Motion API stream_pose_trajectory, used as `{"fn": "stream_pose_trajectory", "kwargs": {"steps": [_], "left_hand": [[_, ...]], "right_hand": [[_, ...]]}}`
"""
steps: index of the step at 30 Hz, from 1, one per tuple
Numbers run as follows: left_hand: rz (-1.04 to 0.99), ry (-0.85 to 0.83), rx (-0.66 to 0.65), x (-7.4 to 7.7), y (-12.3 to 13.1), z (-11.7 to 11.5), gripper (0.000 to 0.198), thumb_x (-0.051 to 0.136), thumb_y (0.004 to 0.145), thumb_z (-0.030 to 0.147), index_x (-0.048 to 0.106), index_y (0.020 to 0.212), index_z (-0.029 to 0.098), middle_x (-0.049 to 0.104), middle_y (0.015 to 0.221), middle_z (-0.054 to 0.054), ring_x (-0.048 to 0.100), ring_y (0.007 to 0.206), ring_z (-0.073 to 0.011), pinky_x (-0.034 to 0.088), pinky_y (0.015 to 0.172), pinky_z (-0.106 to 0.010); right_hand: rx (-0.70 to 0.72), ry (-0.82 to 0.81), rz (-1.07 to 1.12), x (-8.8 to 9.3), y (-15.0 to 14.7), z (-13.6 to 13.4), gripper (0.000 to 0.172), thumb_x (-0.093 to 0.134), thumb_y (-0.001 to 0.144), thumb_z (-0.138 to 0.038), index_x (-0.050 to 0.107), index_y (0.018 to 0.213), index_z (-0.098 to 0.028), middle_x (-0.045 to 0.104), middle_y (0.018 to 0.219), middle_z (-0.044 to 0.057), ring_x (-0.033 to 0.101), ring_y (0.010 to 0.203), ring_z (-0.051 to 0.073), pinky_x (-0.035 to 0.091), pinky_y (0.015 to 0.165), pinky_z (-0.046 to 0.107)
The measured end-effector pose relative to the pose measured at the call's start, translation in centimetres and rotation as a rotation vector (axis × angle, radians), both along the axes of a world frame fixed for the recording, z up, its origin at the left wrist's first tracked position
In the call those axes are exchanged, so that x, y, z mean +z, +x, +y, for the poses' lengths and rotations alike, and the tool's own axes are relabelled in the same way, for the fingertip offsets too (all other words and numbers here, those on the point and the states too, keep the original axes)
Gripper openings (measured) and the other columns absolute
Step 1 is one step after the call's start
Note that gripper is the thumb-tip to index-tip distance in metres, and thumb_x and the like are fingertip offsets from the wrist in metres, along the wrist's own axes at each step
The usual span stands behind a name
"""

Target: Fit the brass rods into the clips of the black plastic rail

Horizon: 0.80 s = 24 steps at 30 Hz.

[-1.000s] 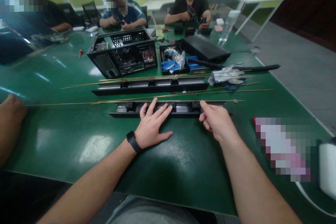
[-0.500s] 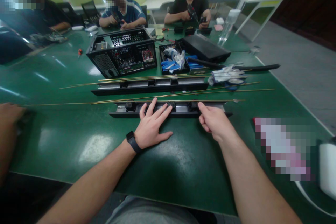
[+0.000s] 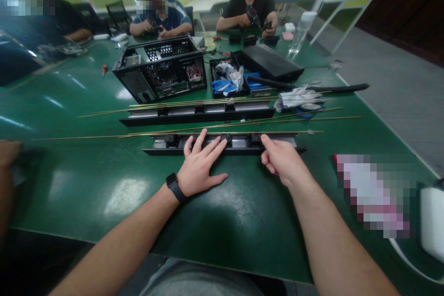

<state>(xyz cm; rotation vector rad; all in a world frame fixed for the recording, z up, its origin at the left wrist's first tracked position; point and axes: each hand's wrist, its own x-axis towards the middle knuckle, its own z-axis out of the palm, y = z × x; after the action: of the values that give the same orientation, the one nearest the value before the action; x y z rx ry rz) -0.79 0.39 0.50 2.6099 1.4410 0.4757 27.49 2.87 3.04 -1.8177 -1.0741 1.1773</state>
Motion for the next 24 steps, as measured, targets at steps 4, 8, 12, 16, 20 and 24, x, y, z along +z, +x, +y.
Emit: {"fn": "stream_pose_trajectory", "kwargs": {"steps": [4,8,12,16,20,24], "left_hand": [[0.001,0.025,-0.010,-0.26,-0.11,0.05,0.102,0.097,0.099,0.052,0.054,0.190,0.030,0.059,0.191,-0.016,0.024,0.191,-0.0548,0.021,0.149,-0.082],[-0.004,0.012,-0.012,-0.21,-0.04,0.06,0.102,0.097,0.100,0.051,0.054,0.190,0.029,0.059,0.191,-0.016,0.023,0.191,-0.0551,0.020,0.149,-0.082],[-0.003,-0.011,-0.005,-0.06,0.06,0.07,0.102,0.098,0.100,0.051,0.054,0.190,0.029,0.058,0.192,-0.016,0.022,0.191,-0.0556,0.021,0.148,-0.083],[0.001,-0.003,-0.005,-0.10,0.03,0.06,0.102,0.098,0.100,0.052,0.054,0.190,0.029,0.058,0.191,-0.015,0.022,0.191,-0.0555,0.021,0.148,-0.083],[-0.003,0.005,-0.006,-0.22,-0.03,0.02,0.103,0.098,0.100,0.052,0.054,0.190,0.029,0.059,0.191,-0.015,0.024,0.190,-0.0559,0.021,0.148,-0.083],[0.001,0.007,-0.009,-0.26,-0.05,0.04,0.103,0.097,0.100,0.051,0.054,0.190,0.029,0.059,0.191,-0.015,0.025,0.190,-0.0559,0.021,0.148,-0.083]], "right_hand": [[0.002,-0.021,-0.004,0.27,-0.08,-0.01,0.067,0.070,0.116,-0.062,0.062,0.063,-0.022,0.047,0.044,0.000,0.034,0.035,0.009,0.026,0.042,0.024],[0.009,-0.024,-0.005,0.33,-0.14,0.05,0.065,0.070,0.117,-0.059,0.062,0.064,-0.022,0.049,0.046,0.001,0.035,0.036,0.009,0.024,0.042,0.023],[0.016,-0.025,-0.008,0.33,-0.07,0.02,0.063,0.069,0.117,-0.057,0.064,0.066,-0.022,0.048,0.044,0.000,0.035,0.036,0.010,0.025,0.042,0.023],[0.013,-0.013,-0.008,0.22,-0.04,0.01,0.061,0.071,0.116,-0.062,0.065,0.069,-0.022,0.051,0.047,0.001,0.037,0.036,0.010,0.026,0.041,0.023],[0.011,-0.001,-0.020,0.03,-0.14,0.10,0.063,0.074,0.113,-0.068,0.065,0.071,-0.022,0.058,0.052,0.003,0.038,0.036,0.009,0.024,0.039,0.023],[0.014,-0.002,-0.043,0.00,-0.09,0.16,0.061,0.074,0.112,-0.069,0.067,0.073,-0.022,0.054,0.049,0.001,0.037,0.036,0.010,0.024,0.039,0.023]]}}
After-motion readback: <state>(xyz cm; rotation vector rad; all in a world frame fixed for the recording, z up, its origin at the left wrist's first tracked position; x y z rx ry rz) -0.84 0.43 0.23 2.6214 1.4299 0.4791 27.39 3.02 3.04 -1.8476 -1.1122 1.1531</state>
